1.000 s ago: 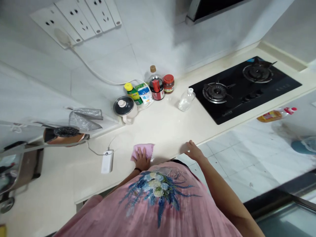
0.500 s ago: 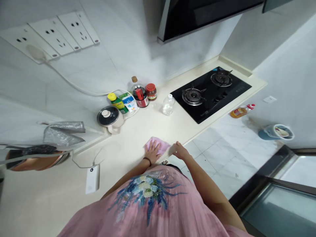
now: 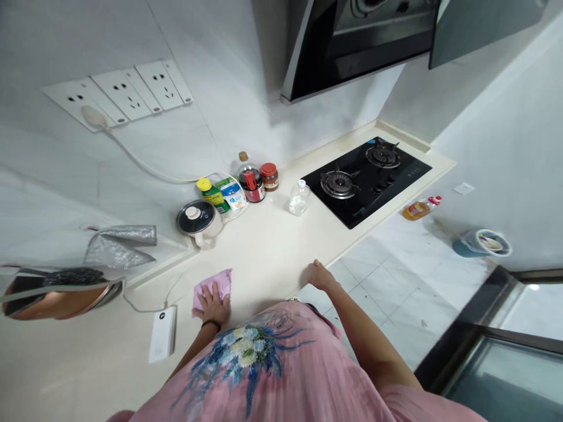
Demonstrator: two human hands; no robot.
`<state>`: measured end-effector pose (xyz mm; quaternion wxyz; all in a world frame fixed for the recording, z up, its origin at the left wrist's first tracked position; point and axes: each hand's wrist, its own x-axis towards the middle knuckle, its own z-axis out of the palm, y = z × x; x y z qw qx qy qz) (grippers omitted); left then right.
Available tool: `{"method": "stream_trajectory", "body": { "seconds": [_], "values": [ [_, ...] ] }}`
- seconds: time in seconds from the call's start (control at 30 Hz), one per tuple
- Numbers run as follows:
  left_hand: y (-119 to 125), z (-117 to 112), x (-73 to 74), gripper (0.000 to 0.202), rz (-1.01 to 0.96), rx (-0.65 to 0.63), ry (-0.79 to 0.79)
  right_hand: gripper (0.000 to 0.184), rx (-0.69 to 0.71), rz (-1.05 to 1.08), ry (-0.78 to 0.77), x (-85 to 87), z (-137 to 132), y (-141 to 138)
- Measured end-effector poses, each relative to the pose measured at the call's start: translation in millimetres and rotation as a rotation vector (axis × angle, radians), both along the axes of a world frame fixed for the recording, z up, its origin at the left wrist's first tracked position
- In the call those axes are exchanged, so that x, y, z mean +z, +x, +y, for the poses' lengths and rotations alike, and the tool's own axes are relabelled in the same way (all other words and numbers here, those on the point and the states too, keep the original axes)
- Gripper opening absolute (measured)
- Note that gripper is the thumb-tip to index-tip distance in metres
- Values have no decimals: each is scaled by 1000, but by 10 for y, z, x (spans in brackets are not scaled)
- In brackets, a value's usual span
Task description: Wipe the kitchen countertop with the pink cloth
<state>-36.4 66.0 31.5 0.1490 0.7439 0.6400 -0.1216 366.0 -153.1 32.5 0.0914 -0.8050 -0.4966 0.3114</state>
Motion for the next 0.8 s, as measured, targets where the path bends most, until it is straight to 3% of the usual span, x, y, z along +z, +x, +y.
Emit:
{"method": "stream_trajectory", "body": {
  "seconds": [0.1, 0.27, 0.47, 0.67, 0.8],
  "values": [
    [140, -81, -50, 71, -18, -14, -2, 48, -95, -25, -55, 33, 45, -61],
    [455, -157, -85, 72, -61, -169, -57, 53, -190, -6, -107, 64, 97, -80],
    [552, -158, -22, 72, -99, -170, -86, 63, -390, 43, -83, 93, 290, 353],
    [503, -277, -33, 67, -123, -21, -48, 118, -645, 99, 237, 239, 889, 1015],
    [472, -435, -93, 67, -87, 119, -39, 142, -759, 303, 546, 379, 1440, 1338]
  ]
}}
